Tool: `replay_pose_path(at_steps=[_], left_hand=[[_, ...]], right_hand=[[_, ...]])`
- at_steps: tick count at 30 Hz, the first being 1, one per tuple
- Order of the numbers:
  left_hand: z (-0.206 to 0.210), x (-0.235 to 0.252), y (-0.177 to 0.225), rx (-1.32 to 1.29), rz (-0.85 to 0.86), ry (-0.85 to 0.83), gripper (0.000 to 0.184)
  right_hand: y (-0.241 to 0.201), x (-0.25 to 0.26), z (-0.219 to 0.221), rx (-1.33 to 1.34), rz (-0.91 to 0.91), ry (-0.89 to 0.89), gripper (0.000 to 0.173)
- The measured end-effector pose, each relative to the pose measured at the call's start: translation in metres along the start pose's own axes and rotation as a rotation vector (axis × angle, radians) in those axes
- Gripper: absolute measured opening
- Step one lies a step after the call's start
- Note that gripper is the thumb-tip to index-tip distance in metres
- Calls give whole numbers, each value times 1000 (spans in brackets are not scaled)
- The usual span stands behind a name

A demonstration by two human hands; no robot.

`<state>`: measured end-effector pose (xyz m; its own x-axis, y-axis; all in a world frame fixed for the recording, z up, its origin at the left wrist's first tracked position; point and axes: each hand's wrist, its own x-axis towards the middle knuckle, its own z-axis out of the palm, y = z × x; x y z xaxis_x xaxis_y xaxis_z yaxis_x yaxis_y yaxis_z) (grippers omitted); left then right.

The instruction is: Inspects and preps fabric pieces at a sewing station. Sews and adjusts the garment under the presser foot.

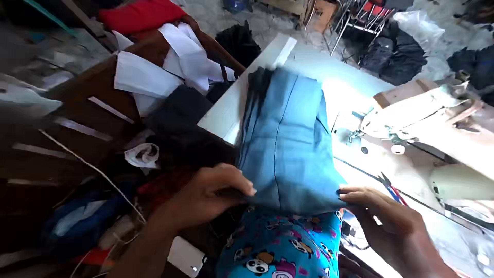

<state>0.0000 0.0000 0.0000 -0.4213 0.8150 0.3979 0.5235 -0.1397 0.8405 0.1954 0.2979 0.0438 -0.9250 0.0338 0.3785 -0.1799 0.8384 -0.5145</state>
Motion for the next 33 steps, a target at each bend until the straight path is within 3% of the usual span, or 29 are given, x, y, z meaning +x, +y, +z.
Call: replay_pose_path(at_steps=[4, 7, 8, 10, 12, 13, 15, 19, 21, 24, 27, 30, 33], left_hand=[[14, -1, -7, -225, -59, -128, 10], [-3, 30, -1, -187, -66, -180, 9], [-10, 45, 0, -113, -52, -156, 9], [-18, 81, -6, 28, -23, 58, 10], [-19, 119, -27, 94, -25, 341, 28], [-21, 134, -40, 131, -41, 412, 47], [-21, 145, -59, 221, -174, 452, 78], [7, 114, -97, 227, -479, 427, 99], [25, 98, -105, 205, -565, 507, 102], [40, 83, -90, 135, -636, 593, 106], [44, 64, -74, -126, -737, 666, 112], [45, 36, -52, -502, -859, 802, 102], [41, 5, -31, -734, -1003, 893, 76]], right_hand=[[7, -17, -3, 160, 114, -52, 17], [-2, 5, -11, 38, 112, 61, 19], [-5, 16, -9, -48, 100, 145, 18], [-2, 41, 6, -209, 103, 343, 15], [4, 56, 26, -322, 199, 385, 30], [8, 59, 37, -353, 241, 354, 42], [16, 54, 65, -359, 225, 301, 47], [41, 42, 108, -245, 202, 90, 44], [57, 41, 126, -245, 237, 12, 51], [68, 41, 148, -277, 203, 34, 57], [67, 44, 147, -260, 133, -13, 61], [60, 46, 151, -186, 21, -80, 66], [46, 52, 161, -100, -79, -136, 69]])
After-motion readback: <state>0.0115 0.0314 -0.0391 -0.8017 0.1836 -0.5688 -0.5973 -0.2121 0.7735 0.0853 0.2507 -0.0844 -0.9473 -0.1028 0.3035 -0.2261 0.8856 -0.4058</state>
